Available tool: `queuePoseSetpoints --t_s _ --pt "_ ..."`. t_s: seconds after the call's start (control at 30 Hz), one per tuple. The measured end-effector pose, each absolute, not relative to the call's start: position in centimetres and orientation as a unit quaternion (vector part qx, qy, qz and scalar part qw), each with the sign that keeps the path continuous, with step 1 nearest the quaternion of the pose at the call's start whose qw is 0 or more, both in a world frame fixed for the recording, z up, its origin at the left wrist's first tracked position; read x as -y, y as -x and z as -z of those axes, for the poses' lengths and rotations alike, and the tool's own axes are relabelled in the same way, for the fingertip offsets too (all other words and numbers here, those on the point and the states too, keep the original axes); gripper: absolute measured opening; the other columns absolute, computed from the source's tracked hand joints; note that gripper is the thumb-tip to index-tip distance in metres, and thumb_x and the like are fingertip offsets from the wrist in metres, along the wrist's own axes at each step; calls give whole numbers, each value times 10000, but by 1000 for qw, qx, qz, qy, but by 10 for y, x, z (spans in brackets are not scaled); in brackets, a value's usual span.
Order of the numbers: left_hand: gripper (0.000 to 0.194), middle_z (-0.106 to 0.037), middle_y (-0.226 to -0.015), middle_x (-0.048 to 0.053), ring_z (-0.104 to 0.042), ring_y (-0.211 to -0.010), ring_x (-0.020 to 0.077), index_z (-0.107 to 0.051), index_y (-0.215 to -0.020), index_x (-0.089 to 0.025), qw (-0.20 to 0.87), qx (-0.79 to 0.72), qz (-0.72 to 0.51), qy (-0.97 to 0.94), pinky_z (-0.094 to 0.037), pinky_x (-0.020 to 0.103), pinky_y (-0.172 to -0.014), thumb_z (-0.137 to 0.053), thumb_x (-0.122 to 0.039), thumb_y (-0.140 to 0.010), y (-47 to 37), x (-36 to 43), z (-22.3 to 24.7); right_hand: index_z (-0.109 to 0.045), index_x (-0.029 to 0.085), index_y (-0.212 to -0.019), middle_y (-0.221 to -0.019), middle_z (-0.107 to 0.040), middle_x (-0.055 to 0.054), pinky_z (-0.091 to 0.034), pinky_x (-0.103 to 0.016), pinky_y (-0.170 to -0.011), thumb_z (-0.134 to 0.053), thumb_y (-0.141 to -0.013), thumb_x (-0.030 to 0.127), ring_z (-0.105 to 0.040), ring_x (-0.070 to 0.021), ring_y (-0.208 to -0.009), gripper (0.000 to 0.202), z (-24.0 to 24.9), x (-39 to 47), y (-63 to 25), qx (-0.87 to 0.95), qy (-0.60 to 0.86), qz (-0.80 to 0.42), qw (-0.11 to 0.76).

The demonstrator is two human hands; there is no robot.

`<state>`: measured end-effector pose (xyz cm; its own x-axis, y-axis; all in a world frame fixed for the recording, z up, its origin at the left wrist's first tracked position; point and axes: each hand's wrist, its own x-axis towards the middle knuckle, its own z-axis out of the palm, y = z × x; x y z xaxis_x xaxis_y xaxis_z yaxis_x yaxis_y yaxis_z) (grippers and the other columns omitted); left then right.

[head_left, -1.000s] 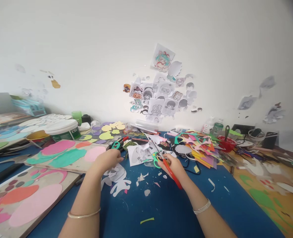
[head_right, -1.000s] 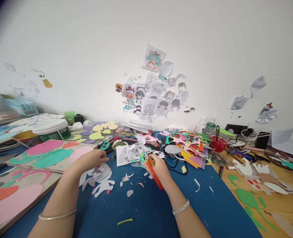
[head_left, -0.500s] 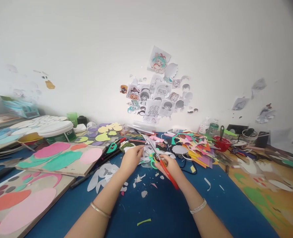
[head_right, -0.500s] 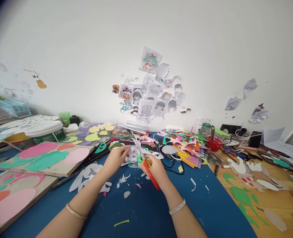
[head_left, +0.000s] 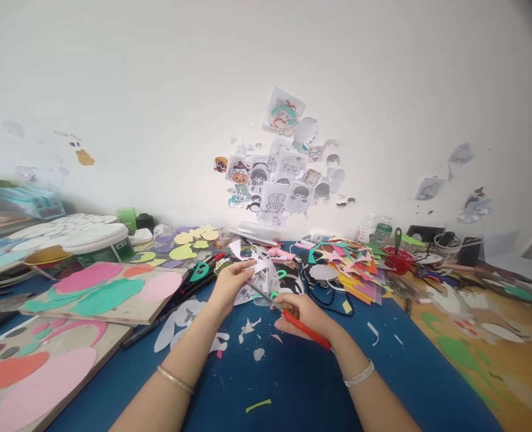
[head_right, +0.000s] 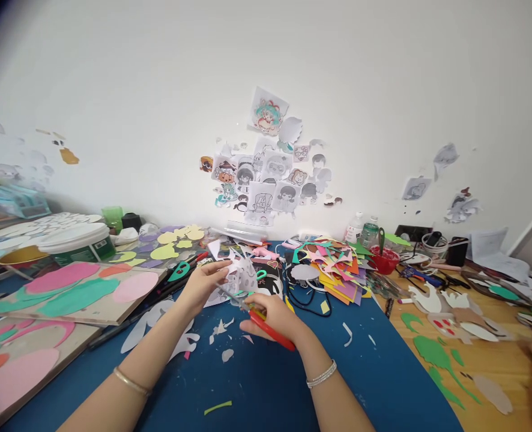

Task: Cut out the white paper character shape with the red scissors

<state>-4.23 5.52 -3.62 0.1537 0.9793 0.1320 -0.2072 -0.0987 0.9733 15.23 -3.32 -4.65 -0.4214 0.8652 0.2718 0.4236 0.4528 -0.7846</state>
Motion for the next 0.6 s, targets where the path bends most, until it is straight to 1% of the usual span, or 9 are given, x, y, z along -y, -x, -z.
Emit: queuePoseSetpoints --t_s 0.07,0.17,0.27,0.33,0.43,0.5,0.6 --pt "546 -698 -854 93 -612 -683 154 -676 -1011 -90 548 -374 -528 -530 -484 272 -664 -779 -294 -515 43 -57 37 -607 196 -984 -613 -378 53 -289 -223 -491 -686 -728 351 -332 -97 -523 310 44 37 -151 796 382 -347 317" --pt "572 -677 -1011 109 -613 -664 153 -651 -1079 -114 532 -365 -526 -554 -468 256 -603 -723 -230 -523 41 -56 37 -605 199 -1008 -641 -408 46 -325 -228 -516 -686 -733 373 -364 -99 -533 335 44 38 -150 785 353 -390 327" --pt "544 -659 -1074 102 -590 -652 133 -651 -1094 -137 516 -359 -521 -577 -453 241 -592 -675 -191 -554 41 -53 34 -598 192 -1000 -650 -437 41 -341 -231 -514 -681 -733 406 -378 -94 -522 353 46 34 -149 741 362 -405 395" --pt "519 -673 -1023 84 -569 -640 122 -654 -1098 -146 511 -353 -513 -593 -448 240 -600 -669 -192 -581 43 -51 33 -583 181 -985 -652 -475 31 -360 -237 -516 -679 -727 436 -415 -101 -526 375 47 29 -150 692 395 -398 455" --pt "484 -690 -874 56 -548 -619 115 -660 -1097 -152 515 -346 -506 -599 -440 243 -619 -685 -221 -618 45 -49 31 -557 172 -987 -612 -513 20 -384 -248 -513 -640 -745 492 -468 -119 -517 409 47 24 -151 604 424 -413 534" --pt "474 -691 -852 54 -564 -648 126 -667 -1085 -153 534 -329 -514 -585 -444 248 -646 -710 -235 -620 44 -47 31 -551 170 -978 -583 -521 20 -386 -248 -504 -632 -740 514 -472 -119 -499 426 46 23 -151 566 423 -429 563" --pt "482 -694 -941 79 -601 -737 159 -677 -1063 -158 577 -297 -524 -552 -460 267 -706 -753 -265 -600 40 -44 31 -548 169 -954 -589 -544 14 -382 -242 -495 -659 -706 523 -478 -117 -497 446 47 21 -146 550 422 -438 572"
